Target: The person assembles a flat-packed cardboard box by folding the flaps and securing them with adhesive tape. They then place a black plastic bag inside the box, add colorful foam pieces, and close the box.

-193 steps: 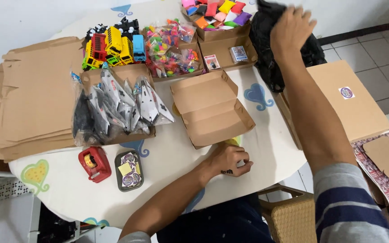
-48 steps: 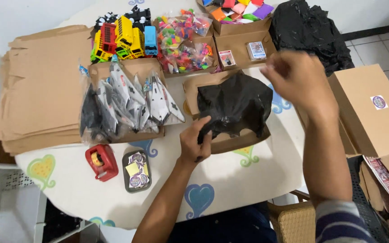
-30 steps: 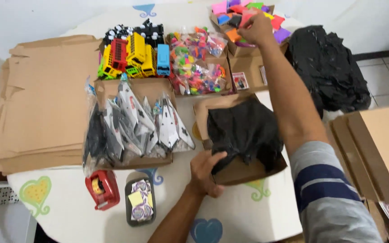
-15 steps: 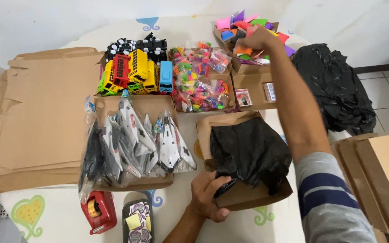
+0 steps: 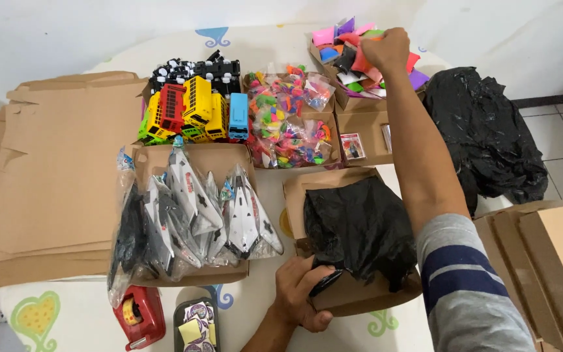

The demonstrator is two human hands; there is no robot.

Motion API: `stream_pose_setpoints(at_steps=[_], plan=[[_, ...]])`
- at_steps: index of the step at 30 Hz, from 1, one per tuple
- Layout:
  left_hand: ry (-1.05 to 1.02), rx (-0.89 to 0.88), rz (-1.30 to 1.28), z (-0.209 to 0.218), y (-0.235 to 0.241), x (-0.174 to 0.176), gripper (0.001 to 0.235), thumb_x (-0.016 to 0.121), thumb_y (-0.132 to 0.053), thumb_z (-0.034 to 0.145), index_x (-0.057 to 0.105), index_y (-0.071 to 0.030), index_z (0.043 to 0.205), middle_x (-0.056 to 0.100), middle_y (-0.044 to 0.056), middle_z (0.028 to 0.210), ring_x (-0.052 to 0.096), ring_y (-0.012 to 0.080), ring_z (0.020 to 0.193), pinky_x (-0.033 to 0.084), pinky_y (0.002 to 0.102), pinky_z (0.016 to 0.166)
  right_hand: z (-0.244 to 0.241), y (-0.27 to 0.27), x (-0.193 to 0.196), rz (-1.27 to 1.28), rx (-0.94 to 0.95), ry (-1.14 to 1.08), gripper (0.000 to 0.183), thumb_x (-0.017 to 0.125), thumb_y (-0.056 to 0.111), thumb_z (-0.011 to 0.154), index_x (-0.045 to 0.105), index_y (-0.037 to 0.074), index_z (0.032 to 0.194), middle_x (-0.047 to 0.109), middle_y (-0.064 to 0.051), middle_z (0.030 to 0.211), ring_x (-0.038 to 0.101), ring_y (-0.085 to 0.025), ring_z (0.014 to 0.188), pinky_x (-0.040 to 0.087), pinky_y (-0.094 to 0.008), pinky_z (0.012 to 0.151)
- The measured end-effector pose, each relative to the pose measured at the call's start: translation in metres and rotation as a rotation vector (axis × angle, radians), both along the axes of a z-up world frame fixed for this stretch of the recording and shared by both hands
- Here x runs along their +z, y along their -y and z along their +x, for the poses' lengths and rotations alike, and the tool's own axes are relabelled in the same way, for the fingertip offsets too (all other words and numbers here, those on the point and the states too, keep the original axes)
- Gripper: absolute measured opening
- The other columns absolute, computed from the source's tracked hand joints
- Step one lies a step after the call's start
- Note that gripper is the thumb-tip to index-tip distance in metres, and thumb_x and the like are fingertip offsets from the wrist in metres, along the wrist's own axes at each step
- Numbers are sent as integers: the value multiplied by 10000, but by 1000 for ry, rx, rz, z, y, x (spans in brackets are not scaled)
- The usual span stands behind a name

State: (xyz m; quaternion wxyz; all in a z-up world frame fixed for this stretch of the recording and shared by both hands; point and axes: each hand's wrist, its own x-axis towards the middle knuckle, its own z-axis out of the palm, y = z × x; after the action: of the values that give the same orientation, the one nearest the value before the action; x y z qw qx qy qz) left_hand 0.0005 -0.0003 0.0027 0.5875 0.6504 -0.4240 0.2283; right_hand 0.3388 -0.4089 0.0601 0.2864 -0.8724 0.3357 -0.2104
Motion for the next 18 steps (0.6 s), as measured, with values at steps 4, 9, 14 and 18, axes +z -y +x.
stream_pose_setpoints(at_steps=[4, 9, 14, 18], plan=[[-15, -17, 10, -1, -1, -1, 609, 341, -581, 1058, 648, -58, 1115, 677, 188, 1015, 633, 312, 674, 433, 402, 585, 0, -8, -4, -84, 156, -45, 592, 765, 355, 866, 298, 193, 541, 240, 55, 499, 213, -100, 502, 194, -322, 489], [-12, -11, 22, 1, -1, -1, 628, 327, -592, 1052, 661, -63, 1102, 678, 175, 1012, 643, 307, 696, 429, 402, 601, 19, -2, -24, -183, 165, -73, 536, 740, 261, 873, 336, 179, 530, 286, 38, 498, 274, -138, 500, 255, -346, 456], [-9, 7, 11, 1, 0, 4, 620, 321, -581, 1062, 657, -60, 1069, 671, 170, 979, 641, 303, 672, 445, 391, 559, 20, 5, -5, -81, 96, 150, 361, 909, 274, 814, 572, 172, 734, 533, 30, 754, 470, -109, 645, 399, -333, 526], [18, -5, 13, 1, 0, 6, 615, 318, -563, 1068, 648, -44, 1066, 669, 181, 965, 643, 307, 684, 444, 391, 557, 9, 42, 2, -29, 120, 369, 237, 835, 286, 781, 634, 201, 688, 517, 76, 666, 445, -62, 650, 372, -344, 514]])
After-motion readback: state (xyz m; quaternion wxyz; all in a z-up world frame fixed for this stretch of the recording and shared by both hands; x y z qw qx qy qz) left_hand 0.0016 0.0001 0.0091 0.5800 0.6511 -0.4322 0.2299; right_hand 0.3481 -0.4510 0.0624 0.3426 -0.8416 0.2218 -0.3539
